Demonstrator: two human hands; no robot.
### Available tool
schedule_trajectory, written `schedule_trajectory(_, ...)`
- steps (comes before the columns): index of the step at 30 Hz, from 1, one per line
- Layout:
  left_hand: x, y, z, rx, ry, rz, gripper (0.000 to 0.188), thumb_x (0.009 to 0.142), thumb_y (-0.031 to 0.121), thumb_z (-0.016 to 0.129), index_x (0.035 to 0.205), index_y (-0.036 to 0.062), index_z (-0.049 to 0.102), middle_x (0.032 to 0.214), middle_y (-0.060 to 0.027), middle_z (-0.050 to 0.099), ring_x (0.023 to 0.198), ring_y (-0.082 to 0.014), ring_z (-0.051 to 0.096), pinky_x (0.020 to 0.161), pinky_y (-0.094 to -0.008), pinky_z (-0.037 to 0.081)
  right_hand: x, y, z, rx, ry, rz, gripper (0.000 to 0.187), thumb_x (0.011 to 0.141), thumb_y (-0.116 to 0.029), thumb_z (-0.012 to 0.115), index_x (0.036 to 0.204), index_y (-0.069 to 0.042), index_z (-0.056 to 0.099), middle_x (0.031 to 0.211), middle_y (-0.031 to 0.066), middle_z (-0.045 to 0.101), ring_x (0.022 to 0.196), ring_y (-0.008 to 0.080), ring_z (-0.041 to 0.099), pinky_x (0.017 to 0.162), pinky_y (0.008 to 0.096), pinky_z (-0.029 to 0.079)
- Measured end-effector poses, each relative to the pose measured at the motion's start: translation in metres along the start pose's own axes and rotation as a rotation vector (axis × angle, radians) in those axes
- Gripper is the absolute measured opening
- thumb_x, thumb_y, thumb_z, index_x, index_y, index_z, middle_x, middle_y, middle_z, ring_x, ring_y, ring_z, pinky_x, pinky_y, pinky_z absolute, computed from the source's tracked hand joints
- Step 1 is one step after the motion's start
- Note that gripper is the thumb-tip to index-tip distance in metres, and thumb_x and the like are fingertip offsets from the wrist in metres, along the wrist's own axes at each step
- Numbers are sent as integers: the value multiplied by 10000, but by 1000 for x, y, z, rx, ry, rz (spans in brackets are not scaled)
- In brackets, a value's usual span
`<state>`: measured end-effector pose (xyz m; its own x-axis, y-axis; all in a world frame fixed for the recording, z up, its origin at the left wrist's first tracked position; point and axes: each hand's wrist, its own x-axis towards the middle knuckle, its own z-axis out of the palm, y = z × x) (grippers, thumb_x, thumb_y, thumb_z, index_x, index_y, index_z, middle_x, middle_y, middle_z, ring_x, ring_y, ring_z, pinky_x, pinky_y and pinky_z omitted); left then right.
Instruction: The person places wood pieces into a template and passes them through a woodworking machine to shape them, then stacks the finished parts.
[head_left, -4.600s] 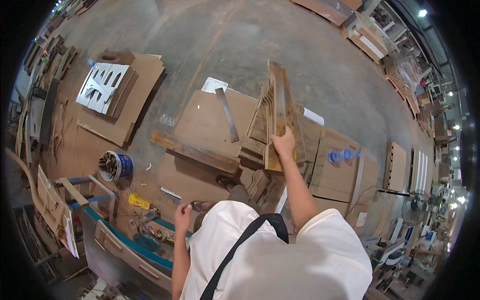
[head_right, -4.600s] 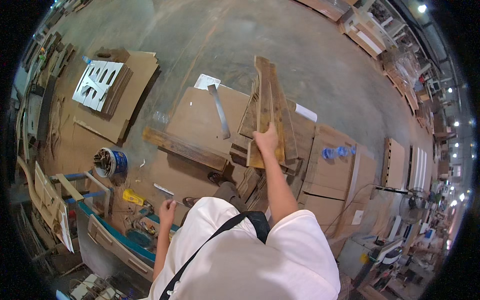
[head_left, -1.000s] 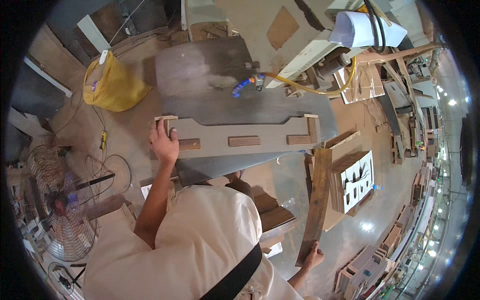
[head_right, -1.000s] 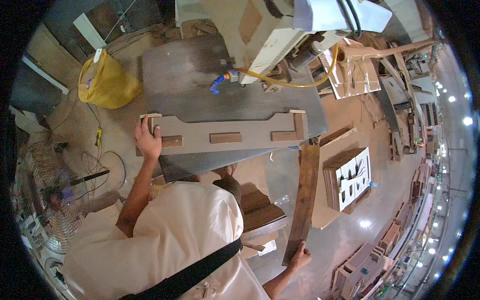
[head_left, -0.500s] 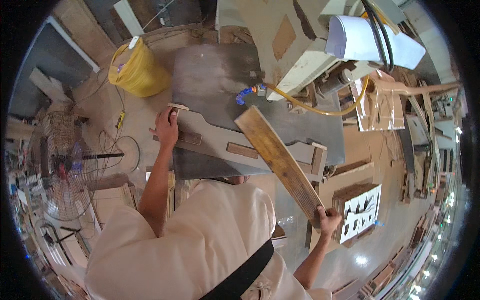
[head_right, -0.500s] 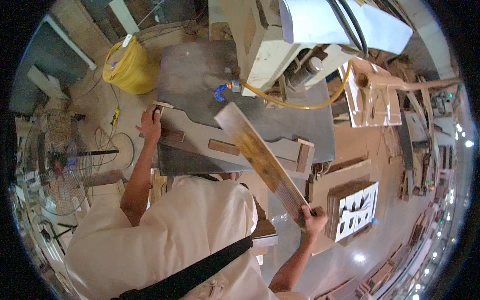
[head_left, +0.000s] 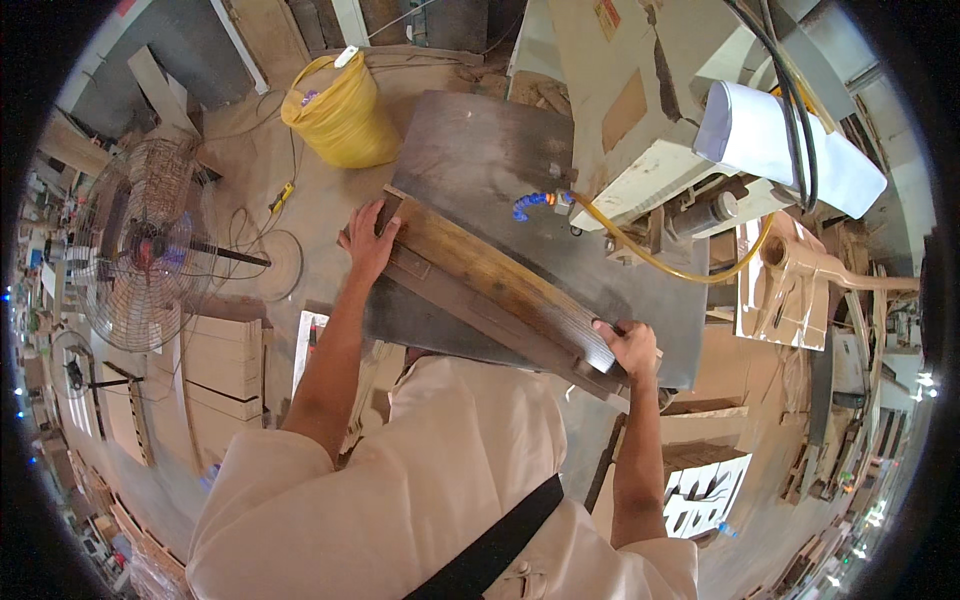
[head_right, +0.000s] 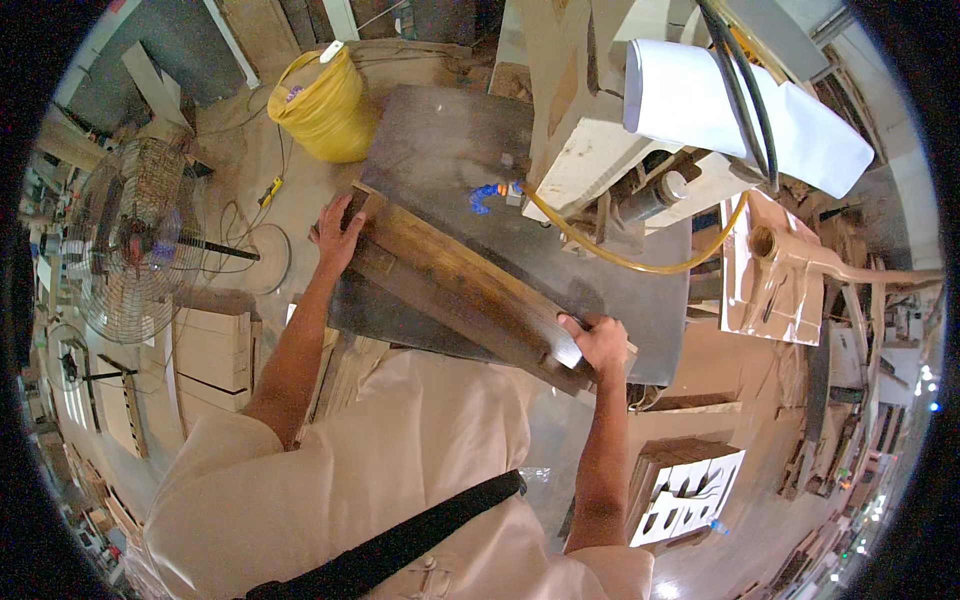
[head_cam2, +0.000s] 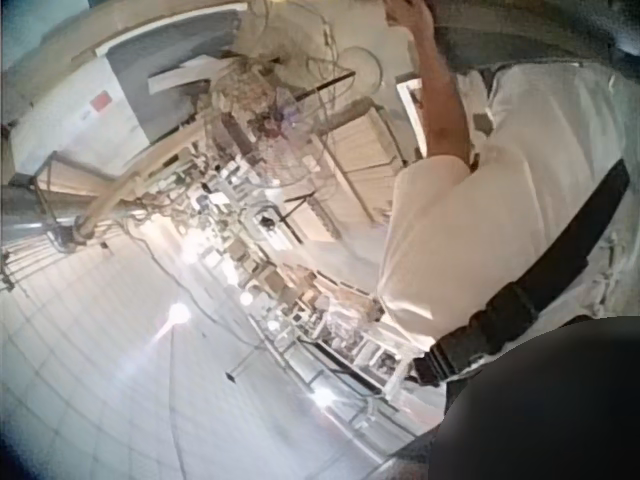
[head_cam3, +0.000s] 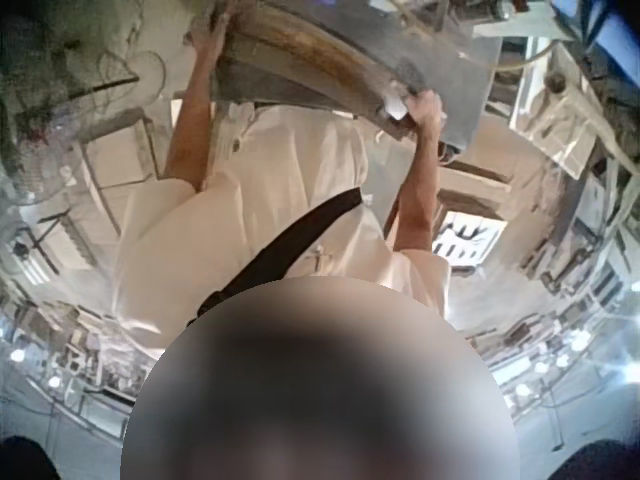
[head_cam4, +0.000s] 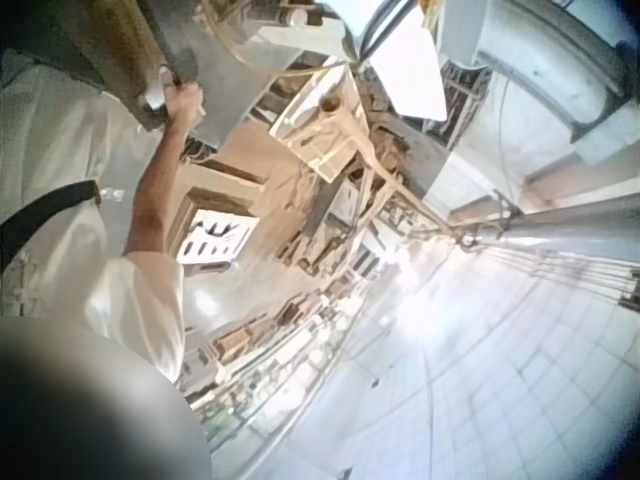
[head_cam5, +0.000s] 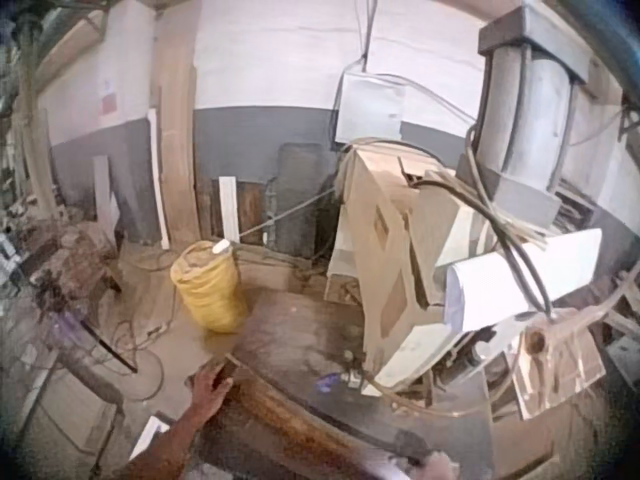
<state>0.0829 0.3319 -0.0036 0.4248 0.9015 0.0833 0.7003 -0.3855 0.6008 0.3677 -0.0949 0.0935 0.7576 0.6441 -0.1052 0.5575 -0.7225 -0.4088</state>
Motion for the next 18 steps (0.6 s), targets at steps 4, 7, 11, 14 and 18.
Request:
schedule_trajectory(4, -1, -2, -1, 38, 1, 20, 625, 896, 442, 675, 1457, 247, 484, 1567, -23, 386, 1490, -313, 243, 1145, -688, 53, 24, -1, 0, -105, -148, -48, 504, 800, -548, 745, 825, -45, 757, 884, 196, 706, 884, 387, 665, 781, 485, 503)
schedule_trajectory(7, -1, 1, -2, 37, -22, 14, 631, 882, 396, 703, 1461, 283, 480, 1572, -25, 379, 1492, -317, 235, 1148, -688, 51, 22, 9, 11, 2, -49, -204, 399, 820, -462, 751, 937, -80, 767, 1100, 156, 690, 1079, 365, 608, 921, 508, 449)
schedule_trajectory(11, -3, -3, -5, 61, -48, 40, 585, 899, 373, 690, 1450, 336, 498, 1572, -40, 376, 1493, -339, 224, 1145, -698, 45, 7, 4, 31, 83, -85, -164, 330, 871, -381, 711, 1092, -139, 747, 1259, 119, 638, 1196, 364, 543, 1026, 537, 380)
schedule_trajectory(14, 1, 2, -6, 48, -76, 60, 542, 909, 367, 679, 1429, 349, 529, 1578, -54, 365, 1491, -363, 216, 1141, -709, 39, 0, 8, 42, 28, -17, -140, 302, 889, -374, 687, 1082, -151, 753, 1317, 112, 613, 1234, 362, 520, 1054, 557, 348)
schedule_trajectory(18, -2, 1, -8, 10, -55, 117, 506, 911, 356, 674, 1404, 361, 558, 1584, -66, 349, 1489, -390, 205, 1138, -722, 45, -1, 3, 46, -17, -3, -119, 310, 907, -366, 662, 1102, -142, 751, 1389, 98, 558, 1263, 350, 502, 1073, 554, 335)
